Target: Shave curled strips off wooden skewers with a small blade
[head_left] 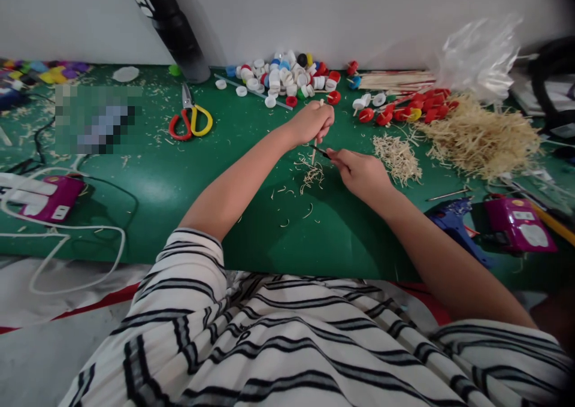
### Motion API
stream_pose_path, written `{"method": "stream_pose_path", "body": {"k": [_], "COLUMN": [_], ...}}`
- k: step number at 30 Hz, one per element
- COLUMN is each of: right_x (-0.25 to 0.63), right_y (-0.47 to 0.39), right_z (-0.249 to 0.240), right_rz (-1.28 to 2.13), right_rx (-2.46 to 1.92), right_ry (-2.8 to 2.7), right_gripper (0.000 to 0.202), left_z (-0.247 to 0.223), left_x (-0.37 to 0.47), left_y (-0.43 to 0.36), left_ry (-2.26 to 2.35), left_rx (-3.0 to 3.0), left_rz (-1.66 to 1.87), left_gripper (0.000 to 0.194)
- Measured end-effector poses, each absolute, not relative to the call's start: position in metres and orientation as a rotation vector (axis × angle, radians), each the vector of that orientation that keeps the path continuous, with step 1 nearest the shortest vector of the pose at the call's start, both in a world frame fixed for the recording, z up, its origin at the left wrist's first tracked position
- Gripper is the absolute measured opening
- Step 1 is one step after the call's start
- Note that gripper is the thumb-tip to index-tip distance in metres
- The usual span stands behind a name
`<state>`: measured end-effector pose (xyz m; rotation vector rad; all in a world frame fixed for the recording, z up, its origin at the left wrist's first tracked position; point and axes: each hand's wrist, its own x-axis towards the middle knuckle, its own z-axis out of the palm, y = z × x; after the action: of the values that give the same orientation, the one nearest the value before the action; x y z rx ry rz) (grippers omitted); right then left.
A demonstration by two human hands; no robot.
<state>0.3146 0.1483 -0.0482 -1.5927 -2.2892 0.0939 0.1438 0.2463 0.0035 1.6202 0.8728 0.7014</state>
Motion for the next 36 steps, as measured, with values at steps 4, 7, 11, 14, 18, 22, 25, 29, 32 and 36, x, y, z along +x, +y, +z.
{"method": "stream_pose_path", "body": {"k": [4, 7, 11, 14, 18, 22, 25, 29, 32, 36], "right_x": [0.316, 0.317, 0.319, 0.319, 0.319, 0.320, 0.317, 0.310, 0.309, 0.312], "right_y": [0.148, 0.147, 0.146, 0.145, 0.144, 0.141, 0.140, 0.140, 0.139, 0.132], "right_z": [-0.049, -0.051, -0.052, -0.052, -0.053, -0.054, -0.050, -0.046, -0.047, -0.055], "right_rz": [0.124, 0.150, 0.173, 0.209, 0.243, 0.223, 0.171, 0.137, 0.134, 0.070], "right_rx": [-1.614, -1.608, -1.621, -1.613, -1.632, -1.633, -1.631, -1.665, -1.691, -1.722], "right_ry": [-2.272, -2.261, -2.250, -2.240, -2.224, -2.213, -2.210, -2.216, -2.217, -2.296], "right_gripper": [0.037, 0.035, 0.036, 0.035, 0.036, 0.036, 0.035, 0.036, 0.037, 0.036], "left_z": [0.002, 0.000, -0.003, -0.004, -0.006, -0.011, -0.016, -0.016, -0.013, -0.013], "left_x": [0.145, 0.147, 0.147, 0.145, 0.143, 0.148, 0.153, 0.155, 0.154, 0.148], "left_y": [0.246, 0.246, 0.248, 0.250, 0.252, 0.254, 0.254, 0.252, 0.251, 0.256], "left_ry": [0.889, 0.881, 0.880, 0.882, 0.887, 0.902, 0.857, 0.808, 0.810, 0.860], "left_rx": [1.611, 1.614, 1.622, 1.619, 1.628, 1.694, 1.762, 1.772, 1.767, 1.713], "left_rz": [0.713, 0.735, 0.752, 0.759, 0.759, 0.776, 0.783, 0.726, 0.704, 0.730], "left_gripper": [0.039, 0.039, 0.037, 0.036, 0.034, 0.034, 0.034, 0.033, 0.032, 0.028]}}
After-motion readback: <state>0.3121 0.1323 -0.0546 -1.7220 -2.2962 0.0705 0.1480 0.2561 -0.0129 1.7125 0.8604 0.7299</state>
